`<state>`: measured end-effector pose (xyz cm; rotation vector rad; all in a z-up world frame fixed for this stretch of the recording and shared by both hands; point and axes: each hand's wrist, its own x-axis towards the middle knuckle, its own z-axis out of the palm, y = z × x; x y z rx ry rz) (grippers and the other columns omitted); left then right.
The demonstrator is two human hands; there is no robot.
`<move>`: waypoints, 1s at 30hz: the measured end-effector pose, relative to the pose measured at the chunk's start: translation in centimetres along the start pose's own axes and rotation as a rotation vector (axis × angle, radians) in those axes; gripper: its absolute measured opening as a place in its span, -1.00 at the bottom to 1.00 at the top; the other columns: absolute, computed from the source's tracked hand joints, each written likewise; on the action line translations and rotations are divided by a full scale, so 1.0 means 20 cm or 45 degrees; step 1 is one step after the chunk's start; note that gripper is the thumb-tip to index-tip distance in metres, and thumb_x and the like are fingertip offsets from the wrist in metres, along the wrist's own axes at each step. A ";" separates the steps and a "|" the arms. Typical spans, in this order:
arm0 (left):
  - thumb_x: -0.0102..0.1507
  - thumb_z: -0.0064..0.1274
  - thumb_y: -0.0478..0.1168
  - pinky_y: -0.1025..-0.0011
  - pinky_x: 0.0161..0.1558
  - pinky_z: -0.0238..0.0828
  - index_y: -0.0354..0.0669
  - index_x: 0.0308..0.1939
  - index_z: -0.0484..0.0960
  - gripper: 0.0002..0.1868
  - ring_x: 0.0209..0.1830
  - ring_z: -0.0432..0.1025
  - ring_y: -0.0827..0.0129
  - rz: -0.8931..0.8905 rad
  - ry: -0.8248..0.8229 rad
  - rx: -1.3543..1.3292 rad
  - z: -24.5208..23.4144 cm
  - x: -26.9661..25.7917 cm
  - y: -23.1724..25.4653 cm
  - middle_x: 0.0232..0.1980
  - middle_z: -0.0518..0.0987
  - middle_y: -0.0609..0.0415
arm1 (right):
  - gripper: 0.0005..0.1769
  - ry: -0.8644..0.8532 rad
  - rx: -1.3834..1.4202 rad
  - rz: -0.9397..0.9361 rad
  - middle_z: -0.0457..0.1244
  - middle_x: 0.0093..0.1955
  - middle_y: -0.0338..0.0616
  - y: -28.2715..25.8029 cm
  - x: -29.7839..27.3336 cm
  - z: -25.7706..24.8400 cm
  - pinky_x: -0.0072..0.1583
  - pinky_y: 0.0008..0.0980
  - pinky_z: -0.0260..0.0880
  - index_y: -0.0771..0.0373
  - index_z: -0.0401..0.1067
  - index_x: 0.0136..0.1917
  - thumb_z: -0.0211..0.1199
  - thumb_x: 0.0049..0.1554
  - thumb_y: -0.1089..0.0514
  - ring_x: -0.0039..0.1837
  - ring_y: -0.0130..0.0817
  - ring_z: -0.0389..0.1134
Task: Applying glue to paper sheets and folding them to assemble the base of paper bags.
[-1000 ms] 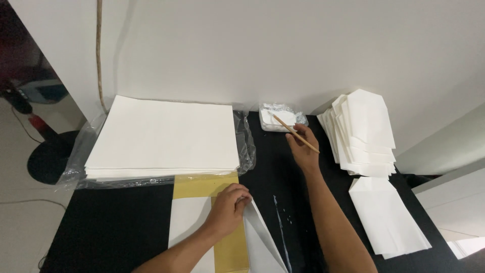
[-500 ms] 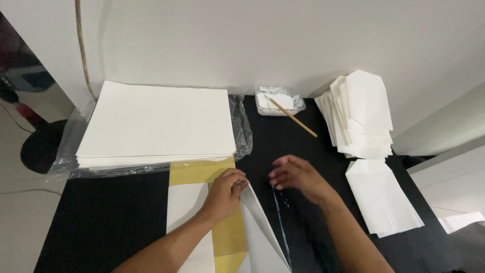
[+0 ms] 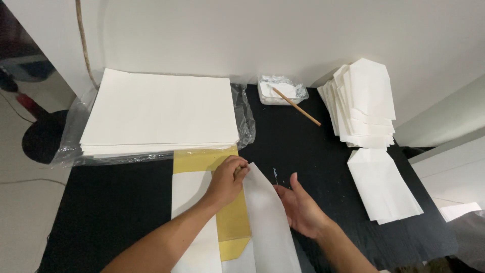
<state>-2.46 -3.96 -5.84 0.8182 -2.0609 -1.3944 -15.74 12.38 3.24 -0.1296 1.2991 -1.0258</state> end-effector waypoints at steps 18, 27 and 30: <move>0.39 -0.29 0.21 0.18 0.38 0.20 -0.13 0.46 0.29 -0.31 0.50 0.24 0.14 0.105 -0.089 0.063 -0.12 -0.11 0.34 0.50 0.33 -0.05 | 0.06 0.222 0.987 -0.405 0.32 0.31 0.06 0.58 0.16 -0.05 0.29 -0.05 0.27 0.16 0.38 0.50 -0.36 0.26 -0.68 0.30 0.09 0.31; 0.44 -0.20 0.28 -0.10 0.52 -0.27 -0.26 0.54 0.05 -0.17 0.69 -0.33 -0.11 0.037 -0.621 1.114 -0.57 -0.53 0.13 0.67 -0.17 -0.28 | -0.01 0.079 1.042 -0.485 0.38 0.16 -0.06 0.58 0.20 -0.04 0.15 -0.11 0.37 0.07 0.43 0.46 -0.28 0.26 -0.67 0.16 -0.01 0.40; 0.34 0.04 0.43 0.16 0.59 -0.61 -0.19 0.63 -0.39 0.22 0.71 -0.64 0.08 -0.186 -0.783 1.121 -0.64 -0.62 -0.03 0.70 -0.59 -0.18 | 0.01 0.162 0.944 -0.476 0.36 0.17 0.05 0.58 0.23 -0.09 0.17 -0.03 0.36 0.14 0.42 0.43 -0.30 0.27 -0.67 0.17 0.08 0.37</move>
